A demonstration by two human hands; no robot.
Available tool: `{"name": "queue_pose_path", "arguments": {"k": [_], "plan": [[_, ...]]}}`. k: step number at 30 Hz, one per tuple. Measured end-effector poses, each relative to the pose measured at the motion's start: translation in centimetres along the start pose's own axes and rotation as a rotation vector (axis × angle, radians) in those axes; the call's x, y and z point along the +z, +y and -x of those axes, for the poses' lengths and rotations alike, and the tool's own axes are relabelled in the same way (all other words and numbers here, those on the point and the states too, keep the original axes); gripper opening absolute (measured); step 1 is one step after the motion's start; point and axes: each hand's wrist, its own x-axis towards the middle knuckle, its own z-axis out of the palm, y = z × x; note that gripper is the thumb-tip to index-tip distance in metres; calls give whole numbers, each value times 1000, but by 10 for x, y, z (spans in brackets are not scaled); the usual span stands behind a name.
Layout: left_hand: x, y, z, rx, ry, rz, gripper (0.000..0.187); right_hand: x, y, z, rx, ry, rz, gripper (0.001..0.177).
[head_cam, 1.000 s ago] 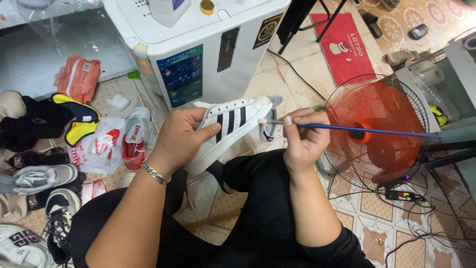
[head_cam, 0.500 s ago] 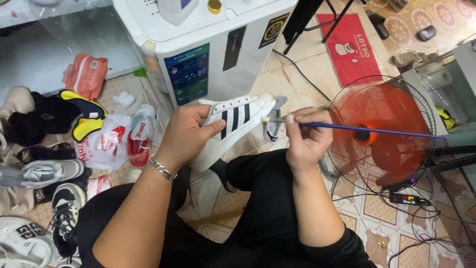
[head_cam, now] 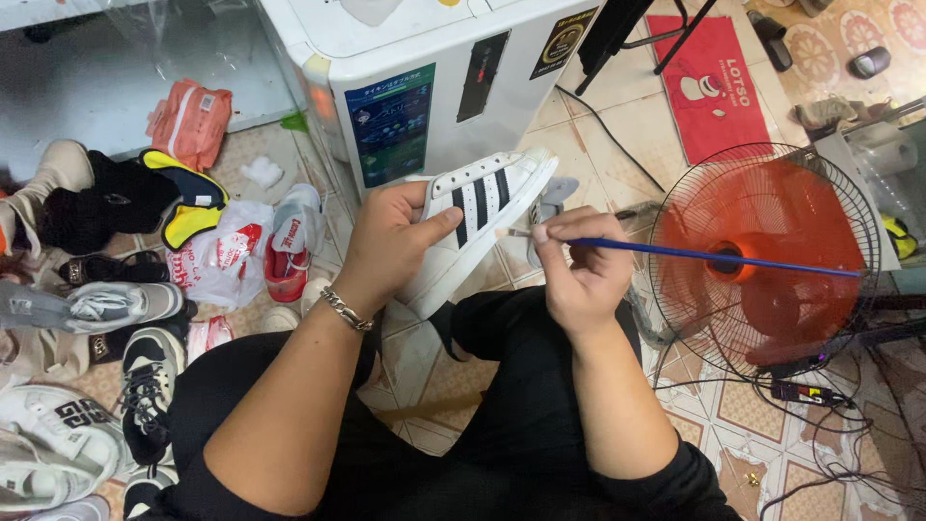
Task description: The person holds a white sneaker and uses a small brush to apply white paint to the sole and upper areas. The person repeatedly dips the brush into a container and continues painting the shoe.
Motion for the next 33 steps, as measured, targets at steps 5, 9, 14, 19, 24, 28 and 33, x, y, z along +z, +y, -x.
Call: {"name": "queue_pose_path", "arguments": {"k": [5,9,14,19,24,28,33], "plan": [[-3,-6,-2,-17,6,12,33,-3,2,0,-41,16,66,20],[-1,-16,-7,-28,19,60,35,5,-5,4,42,-56,-69,23],[4,-20,-5,-68,53,65,33,13,-11,12,135,-122,-180,22],[17,-44,-12,-71,98,191,32,16,-11,15,182,-167,-221,24],[16,-24,-1,-159,106,160,32,9,-15,11,201,-212,-262,22],[18,-32,-4,-168,106,106,32,16,-24,9,190,-268,-292,23],[13,-28,1,-229,112,100,35,9,-14,6,120,-321,-226,22]]}}
